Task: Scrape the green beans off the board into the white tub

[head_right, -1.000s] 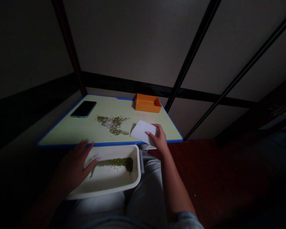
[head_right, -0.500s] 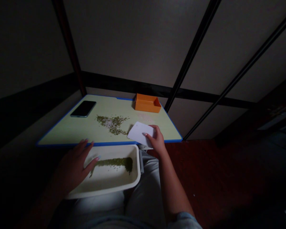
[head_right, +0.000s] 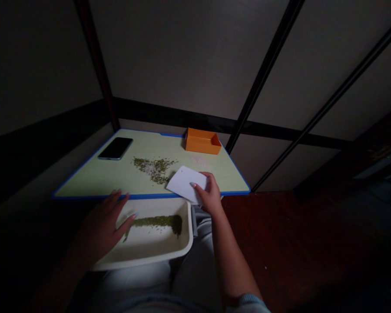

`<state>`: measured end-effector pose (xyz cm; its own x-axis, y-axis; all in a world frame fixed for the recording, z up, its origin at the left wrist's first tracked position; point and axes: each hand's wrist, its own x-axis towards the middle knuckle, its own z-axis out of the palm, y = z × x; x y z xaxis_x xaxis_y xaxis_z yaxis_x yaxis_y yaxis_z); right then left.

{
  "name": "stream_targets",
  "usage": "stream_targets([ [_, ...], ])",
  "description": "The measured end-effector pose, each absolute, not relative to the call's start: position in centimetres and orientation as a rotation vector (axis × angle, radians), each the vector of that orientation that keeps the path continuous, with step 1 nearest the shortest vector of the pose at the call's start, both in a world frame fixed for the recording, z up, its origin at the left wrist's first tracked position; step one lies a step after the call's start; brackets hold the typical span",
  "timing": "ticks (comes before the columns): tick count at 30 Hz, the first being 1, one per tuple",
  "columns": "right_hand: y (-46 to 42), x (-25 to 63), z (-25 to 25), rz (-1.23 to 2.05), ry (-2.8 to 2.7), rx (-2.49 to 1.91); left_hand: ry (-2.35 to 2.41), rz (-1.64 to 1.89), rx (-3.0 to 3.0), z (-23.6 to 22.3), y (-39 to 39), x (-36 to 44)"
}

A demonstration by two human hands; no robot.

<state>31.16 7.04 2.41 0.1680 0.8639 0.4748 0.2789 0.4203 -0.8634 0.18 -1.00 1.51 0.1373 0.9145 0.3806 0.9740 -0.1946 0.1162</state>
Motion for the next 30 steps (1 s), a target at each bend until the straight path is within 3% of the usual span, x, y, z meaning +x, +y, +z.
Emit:
stream_targets([
  [12, 3.6, 32.1, 2.2, 0.035, -1.523, -1.169, -1.85, -0.614, -2.23, 0.8, -0.8, 0.1],
  [21, 2.2, 29.6, 1.4, -0.059, -2.086, -0.87, -1.865, -0.593, -2.234, 0.9, -0.8, 0.1],
  [30, 2.0, 29.5, 0.7, -0.292, -2.226, -0.941, -1.856, -0.644, -2.239, 0.8, -0.8, 0.1],
])
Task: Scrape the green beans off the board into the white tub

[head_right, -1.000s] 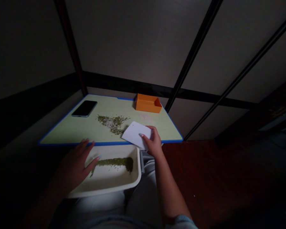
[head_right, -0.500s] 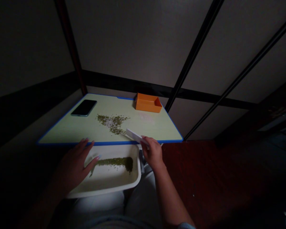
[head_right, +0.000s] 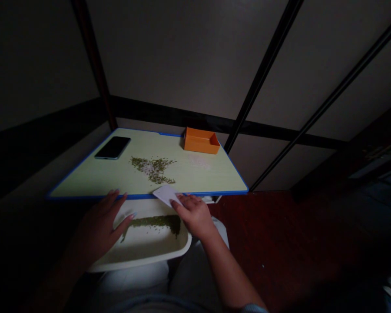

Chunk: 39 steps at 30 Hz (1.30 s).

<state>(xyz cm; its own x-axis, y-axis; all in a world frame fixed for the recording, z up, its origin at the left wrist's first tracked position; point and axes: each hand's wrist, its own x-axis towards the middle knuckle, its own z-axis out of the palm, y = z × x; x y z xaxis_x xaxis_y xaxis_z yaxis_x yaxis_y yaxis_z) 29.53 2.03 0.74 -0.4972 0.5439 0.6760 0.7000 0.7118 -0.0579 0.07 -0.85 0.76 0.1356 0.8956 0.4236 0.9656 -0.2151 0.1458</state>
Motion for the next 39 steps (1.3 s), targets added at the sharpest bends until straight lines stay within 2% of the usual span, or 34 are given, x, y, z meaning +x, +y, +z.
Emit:
stream_targets([
  [6, 1.9, 30.1, 0.4, -0.254, -2.223, -1.004, -1.864, -0.627, -2.238, 0.8, -0.8, 0.1],
  [13, 2.0, 30.7, 0.6, -0.484, -2.262, -1.061, -1.869, -0.598, -2.252, 1.1, -0.8, 0.0],
  [19, 2.9, 31.4, 0.7, -0.543, -2.278, -1.149, -1.843, -0.611, -2.231, 0.6, -0.6, -0.1],
  [34, 8.7, 33.7, 1.8, 0.016, -2.022, -1.357, -1.805, -0.624, -2.222, 0.5, -0.5, -0.2],
  [39, 10.2, 34.1, 1.4, 0.032, -1.947, -1.33, -1.786, -0.613, -2.207, 0.4, -0.5, -0.3],
])
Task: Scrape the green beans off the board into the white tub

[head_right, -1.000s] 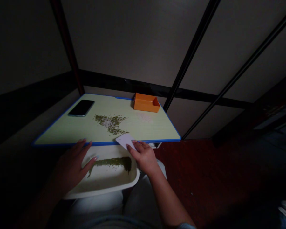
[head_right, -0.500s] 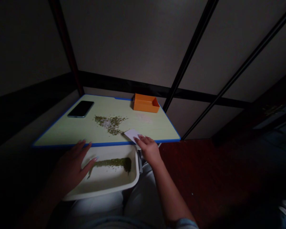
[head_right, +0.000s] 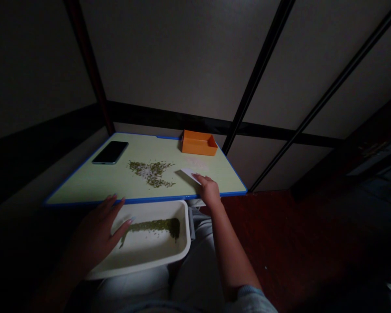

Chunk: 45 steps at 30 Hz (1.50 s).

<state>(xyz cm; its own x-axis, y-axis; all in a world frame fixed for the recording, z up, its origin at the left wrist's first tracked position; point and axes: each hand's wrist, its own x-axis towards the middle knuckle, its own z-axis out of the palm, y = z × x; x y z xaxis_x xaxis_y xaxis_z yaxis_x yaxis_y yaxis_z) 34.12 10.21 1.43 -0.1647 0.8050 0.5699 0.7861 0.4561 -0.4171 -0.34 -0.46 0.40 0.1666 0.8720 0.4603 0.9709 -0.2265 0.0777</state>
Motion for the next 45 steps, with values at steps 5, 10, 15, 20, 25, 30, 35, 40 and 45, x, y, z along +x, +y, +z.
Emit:
stream_targets([
  [5, 9.9, 34.5, 0.5, -0.104, -1.943, -1.202, -1.788, -0.603, -2.199, 0.2, -0.5, -0.4],
  [10, 7.3, 34.7, 0.4, -0.209, -2.026, -1.02, -1.786, -0.633, -2.215, -0.1, -0.4, -0.4],
  [15, 5.3, 34.4, 0.7, -0.212, -2.103, -0.953, -1.791, -0.651, -2.211, -0.1, -0.5, -0.4],
  [20, 6.0, 34.1, 0.7, -0.107, -2.126, -1.021, -1.78, -0.66, -2.221, -0.2, -0.3, -0.6],
  [25, 8.3, 34.2, 1.2, 0.038, -2.048, -1.235, -1.779, -0.677, -2.2, -0.4, -0.1, -0.8],
  [30, 10.6, 34.7, 2.1, 0.093, -1.938, -1.369, -1.734, -0.734, -2.201, -0.9, 0.2, -1.1],
  [35, 12.2, 34.8, 2.8, 0.155, -1.806, -1.346, -1.675, -0.714, -2.201, -1.4, 0.4, -1.6],
  [40, 13.4, 33.8, 2.8, 0.244, -1.477, -1.154, -1.618, -0.716, -2.164, -1.8, 0.6, -1.9],
  [45, 14.6, 33.3, 2.5, 0.378, -1.362, -1.14, -1.61, -0.737, -2.182, -2.0, 0.6, -2.2],
])
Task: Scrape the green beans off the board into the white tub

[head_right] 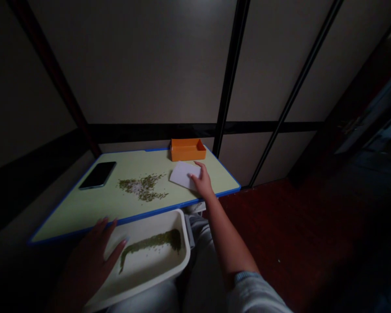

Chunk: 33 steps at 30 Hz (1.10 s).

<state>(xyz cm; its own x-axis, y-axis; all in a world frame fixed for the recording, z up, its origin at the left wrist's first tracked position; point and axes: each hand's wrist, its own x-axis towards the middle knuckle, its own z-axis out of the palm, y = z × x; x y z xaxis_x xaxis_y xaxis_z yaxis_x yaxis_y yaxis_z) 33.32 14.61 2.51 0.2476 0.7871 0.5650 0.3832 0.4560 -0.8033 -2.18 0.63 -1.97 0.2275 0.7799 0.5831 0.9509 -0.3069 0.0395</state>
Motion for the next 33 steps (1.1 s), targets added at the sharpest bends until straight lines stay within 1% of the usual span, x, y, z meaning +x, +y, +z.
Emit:
stream_targets([
  [4, 15.2, 33.0, 2.4, 0.529, -1.365, -1.129, -1.629, -0.727, -2.19, -1.7, 0.7, -2.2],
  [9, 15.6, 31.9, 2.5, 0.612, -1.358, -1.086, -1.657, -0.704, -2.199, -1.4, 0.7, -2.0],
  [21, 14.8, 30.4, 2.7, 0.621, -1.411, -1.073, -1.683, -0.636, -2.194, -1.0, 0.6, -2.0],
  [27, 14.4, 29.2, 2.9, 0.627, -1.436, -1.074, -1.724, -0.688, -2.183, -1.1, 0.6, -1.9],
  [33, 14.2, 29.4, 2.7, 0.631, -1.458, -1.064, -1.715, -0.647, -2.195, -0.7, 0.5, -1.7],
])
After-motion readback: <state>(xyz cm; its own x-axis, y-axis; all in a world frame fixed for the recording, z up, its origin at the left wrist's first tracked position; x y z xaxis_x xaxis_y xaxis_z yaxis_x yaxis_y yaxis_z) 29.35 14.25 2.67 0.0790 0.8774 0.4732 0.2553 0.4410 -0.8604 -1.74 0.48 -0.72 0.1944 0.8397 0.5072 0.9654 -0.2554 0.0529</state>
